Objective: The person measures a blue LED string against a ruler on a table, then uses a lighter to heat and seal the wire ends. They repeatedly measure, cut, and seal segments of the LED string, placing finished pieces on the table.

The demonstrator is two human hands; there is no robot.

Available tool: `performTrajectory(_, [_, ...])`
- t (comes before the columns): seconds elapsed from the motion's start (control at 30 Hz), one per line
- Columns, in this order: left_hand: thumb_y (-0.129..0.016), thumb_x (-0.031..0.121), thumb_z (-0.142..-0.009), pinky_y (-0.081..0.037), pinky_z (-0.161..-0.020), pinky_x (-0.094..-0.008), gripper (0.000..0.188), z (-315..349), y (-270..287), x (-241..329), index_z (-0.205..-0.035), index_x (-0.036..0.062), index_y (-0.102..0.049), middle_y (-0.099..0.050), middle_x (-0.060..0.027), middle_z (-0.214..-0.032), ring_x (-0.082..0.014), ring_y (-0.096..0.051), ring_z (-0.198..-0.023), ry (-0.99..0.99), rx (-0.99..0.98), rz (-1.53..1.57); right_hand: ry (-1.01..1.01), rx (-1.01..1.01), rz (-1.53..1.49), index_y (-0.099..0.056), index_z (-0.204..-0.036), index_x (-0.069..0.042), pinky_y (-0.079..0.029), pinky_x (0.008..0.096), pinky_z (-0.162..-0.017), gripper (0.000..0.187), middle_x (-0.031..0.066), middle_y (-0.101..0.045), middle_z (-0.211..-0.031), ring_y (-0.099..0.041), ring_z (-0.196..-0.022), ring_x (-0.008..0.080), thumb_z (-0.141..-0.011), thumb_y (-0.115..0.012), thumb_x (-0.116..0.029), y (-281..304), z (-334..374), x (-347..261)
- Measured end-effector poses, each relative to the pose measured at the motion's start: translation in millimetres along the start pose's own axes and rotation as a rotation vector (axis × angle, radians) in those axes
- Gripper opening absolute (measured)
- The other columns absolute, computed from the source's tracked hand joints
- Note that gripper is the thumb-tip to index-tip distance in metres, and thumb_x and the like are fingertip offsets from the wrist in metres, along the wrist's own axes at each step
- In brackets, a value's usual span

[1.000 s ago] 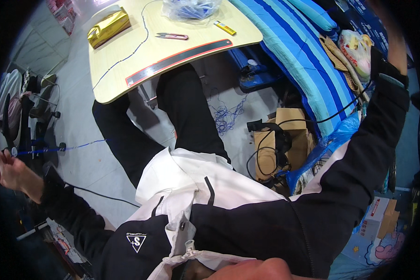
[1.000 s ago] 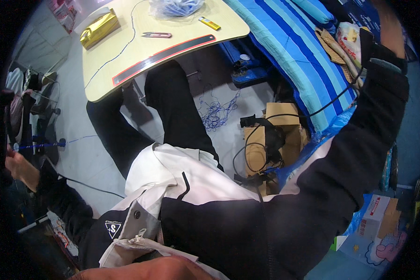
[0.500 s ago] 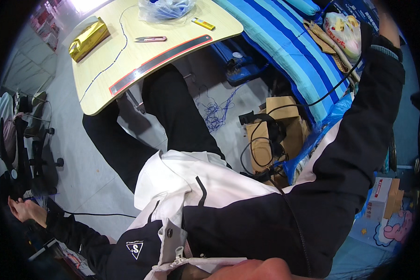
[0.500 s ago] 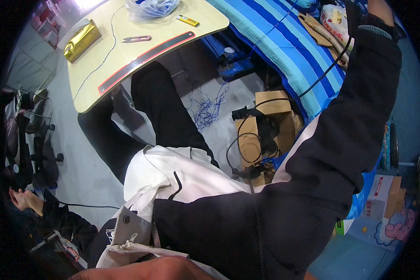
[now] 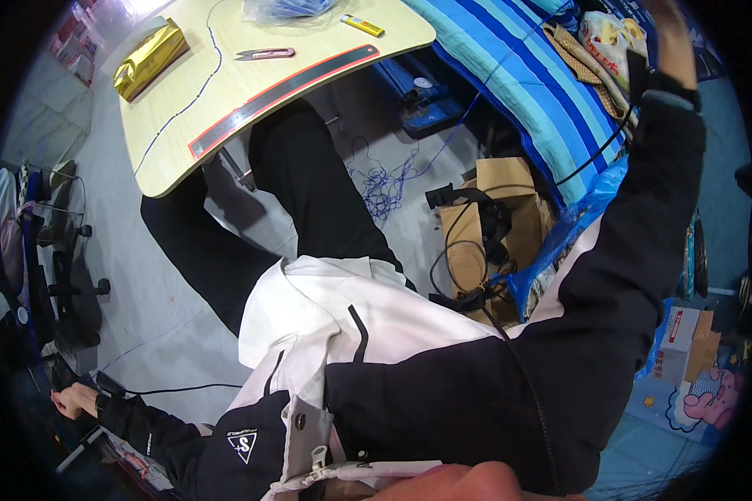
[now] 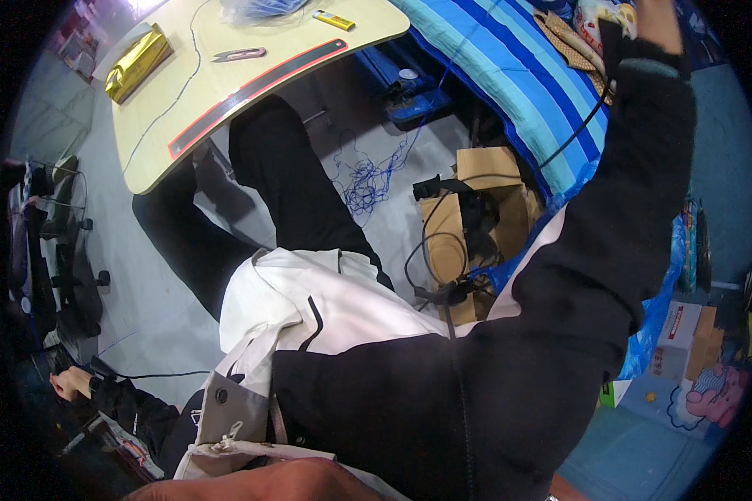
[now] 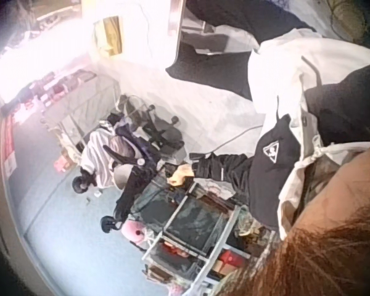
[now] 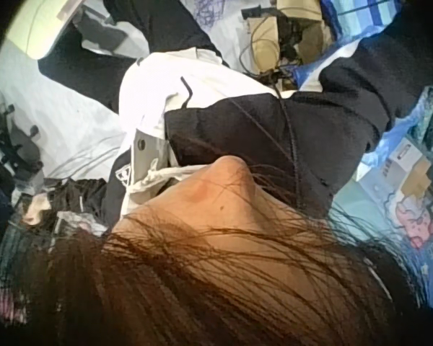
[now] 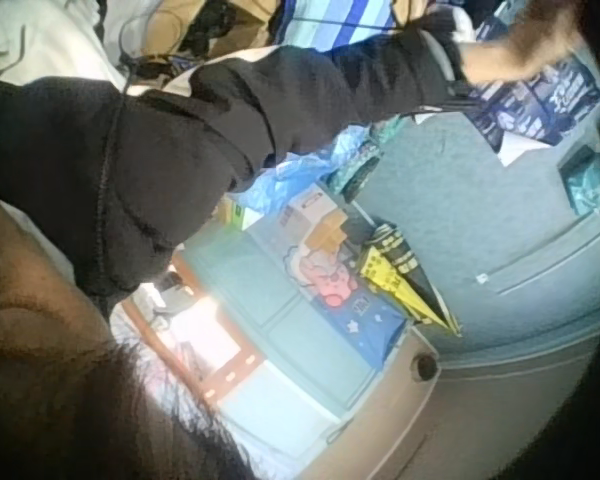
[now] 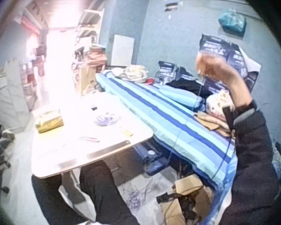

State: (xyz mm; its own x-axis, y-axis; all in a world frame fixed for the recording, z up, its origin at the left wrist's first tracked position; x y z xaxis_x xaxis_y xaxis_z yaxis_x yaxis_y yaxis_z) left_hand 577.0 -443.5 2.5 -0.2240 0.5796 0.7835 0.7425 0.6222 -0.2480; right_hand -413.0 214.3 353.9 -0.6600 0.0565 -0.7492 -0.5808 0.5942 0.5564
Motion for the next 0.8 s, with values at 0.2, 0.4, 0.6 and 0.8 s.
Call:
performTrajectory(0.2, [-0.058,0.007,-0.085,-0.051,-0.075,-0.0311,0.019,100.9,-55.6,118.5,-0.103,0.001,-0.063,-0.065,-0.0124,-0.104,-0.0211,-0.062,-0.09,0.148,-0.276,0.191,-0.326,-0.836,-0.034,-0.062,-0.077,-0.006,-0.048,0.0291,-0.075,0.02,0.0059,-0.061,-0.091,-0.057,-0.079,0.0147,-0.088,-0.057,-0.022,-177.5,45.5,137.4])
performTrajectory(0.4, [-0.058,-0.002,-0.082,-0.04,-0.059,-0.0195,0.004,295.6,-157.2,337.4,-0.082,0.0009,-0.061,-0.053,-0.0041,-0.086,-0.0095,-0.052,-0.07,-0.211,-1.178,-0.015,0.218,-0.509,0.308,-0.061,-0.103,0.0,-0.048,0.0324,-0.081,0.026,0.0127,-0.064,-0.097,-0.061,-0.092,0.0212,-0.08,-0.065,-0.013,-359.9,27.6,81.0])
performTrajectory(0.6, [-0.068,-0.007,-0.072,-0.041,-0.053,-0.0194,0.01,383.3,-187.6,417.1,-0.079,-0.0004,-0.064,-0.052,-0.0053,-0.081,-0.0093,-0.051,-0.063,-0.331,-1.239,0.185,0.309,-0.625,-0.815,-0.041,-0.131,-0.002,-0.037,0.0322,-0.097,0.044,0.0131,-0.05,-0.126,-0.049,-0.114,0.0214,-0.095,-0.047,-0.027,-524.0,48.7,-57.3])
performTrajectory(0.8, [-0.062,-0.004,-0.08,-0.038,-0.056,-0.0175,0.004,361.5,-179.3,339.5,-0.077,-0.0011,-0.062,-0.051,-0.0018,-0.081,-0.0061,-0.049,-0.068,-0.075,-0.851,0.192,-0.17,-0.83,-0.925,-0.051,-0.077,-0.008,-0.021,0.0174,-0.044,0.025,-0.0086,-0.034,-0.061,-0.026,-0.05,0.0012,-0.096,-0.047,-0.024,-512.0,32.8,-16.9])
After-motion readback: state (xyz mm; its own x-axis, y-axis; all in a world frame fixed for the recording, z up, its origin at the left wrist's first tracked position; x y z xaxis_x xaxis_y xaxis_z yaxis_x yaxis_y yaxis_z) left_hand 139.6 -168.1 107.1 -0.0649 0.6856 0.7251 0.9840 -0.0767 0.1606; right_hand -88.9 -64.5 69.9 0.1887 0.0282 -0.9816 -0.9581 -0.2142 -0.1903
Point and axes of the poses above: each hand's wrist, its own z-axis away from the middle knuckle, its own y-axis out of the back of the hand, x = y × z, the point moved 7 cm from there along -z, towards the middle knuckle
